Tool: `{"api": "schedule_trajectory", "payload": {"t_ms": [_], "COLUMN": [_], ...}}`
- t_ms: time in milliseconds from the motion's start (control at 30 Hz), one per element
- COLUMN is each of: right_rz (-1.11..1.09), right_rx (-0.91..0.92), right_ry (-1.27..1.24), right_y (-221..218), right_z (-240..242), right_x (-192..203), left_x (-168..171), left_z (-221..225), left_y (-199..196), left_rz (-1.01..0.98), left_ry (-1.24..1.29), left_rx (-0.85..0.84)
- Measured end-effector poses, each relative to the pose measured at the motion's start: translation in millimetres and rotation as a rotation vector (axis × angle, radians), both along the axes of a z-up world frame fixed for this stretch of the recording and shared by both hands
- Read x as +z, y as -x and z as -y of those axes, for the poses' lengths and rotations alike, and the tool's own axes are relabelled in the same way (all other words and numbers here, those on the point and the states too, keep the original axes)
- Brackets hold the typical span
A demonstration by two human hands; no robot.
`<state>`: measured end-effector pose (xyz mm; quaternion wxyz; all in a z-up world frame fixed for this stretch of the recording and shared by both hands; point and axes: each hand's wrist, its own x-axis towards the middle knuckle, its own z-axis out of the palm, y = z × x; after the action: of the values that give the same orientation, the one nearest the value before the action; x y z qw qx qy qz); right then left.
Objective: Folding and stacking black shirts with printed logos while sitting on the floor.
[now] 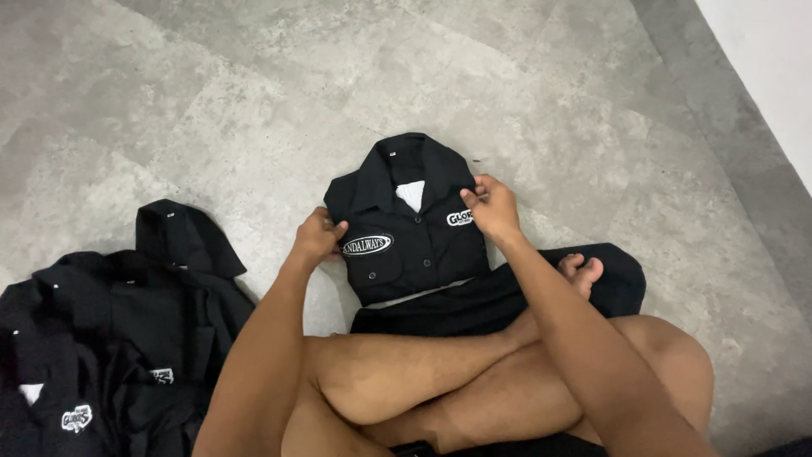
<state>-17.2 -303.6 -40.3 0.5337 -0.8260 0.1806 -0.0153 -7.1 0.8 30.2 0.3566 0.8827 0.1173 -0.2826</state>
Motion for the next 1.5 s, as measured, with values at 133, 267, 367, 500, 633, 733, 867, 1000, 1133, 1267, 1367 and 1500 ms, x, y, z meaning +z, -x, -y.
{"api": "schedule_trajectory", "payload": {"t_ms": [133, 267, 367, 500, 633, 733, 867, 1000, 1133, 1267, 1367, 1500], "right_rz": [0.026, -0.155, -0.283, -0.387, -0.32, -0.216, -0.311, -0.361, -0.421, -0.457, -0.469, -0.446], "right_rx": [-0.036, 0.106, 0.248, 0.444, 0.354, 0.211, 0.177, 0.158, 0.232, 0.269, 0.232, 0.214], "right_ry": [0.061, -0.024, -0.074, 0.053, 0.113, 0.009, 0.194, 0.309, 0.452, 0.452, 0.385, 0.378], "right_y": [3.4, 1.7, 16.5, 25.4, 28.8, 27.5, 38.3, 47.9, 65.9, 75.1, 78.9, 82.2], "right_z": [-6.2, -2.4, -12.9, -18.2, -12.1, -1.0, 4.3, 6.1, -4.5, -5.0, -4.1, -5.9], "right_x": [18.3, 37.2, 91.6, 122.8, 93.0, 58.5, 52.8, 43.3, 63.4, 65.6, 67.1, 62.4], "left_x": [-16.8, 31.0, 35.3, 28.5, 31.5, 21.3, 11.1, 47.4, 51.1, 47.8, 47.8, 11.0], "left_z": [-2.7, 2.7, 3.4, 8.3, 13.8, 14.6, 14.5, 25.3, 31.4, 28.8, 31.4, 26.9], "left_y": [-7.1, -2.9, 6.7, 5.4, 16.2, 20.1, 23.2, 49.1, 71.3, 81.4, 84.0, 62.9], "left_rz": [0.071, -0.064, -0.182, -0.102, 0.012, 0.018, 0.079, 0.044, -0.025, 0.009, 0.023, 0.046], "left_ry": [-0.1, 0.128, 0.242, 0.161, 0.154, 0.234, -0.105, -0.163, -0.237, -0.265, -0.298, -0.349], "left_rx": [-0.105, -0.045, -0.053, -0.131, -0.123, -0.04, -0.215, -0.252, -0.375, -0.43, -0.487, -0.52]}}
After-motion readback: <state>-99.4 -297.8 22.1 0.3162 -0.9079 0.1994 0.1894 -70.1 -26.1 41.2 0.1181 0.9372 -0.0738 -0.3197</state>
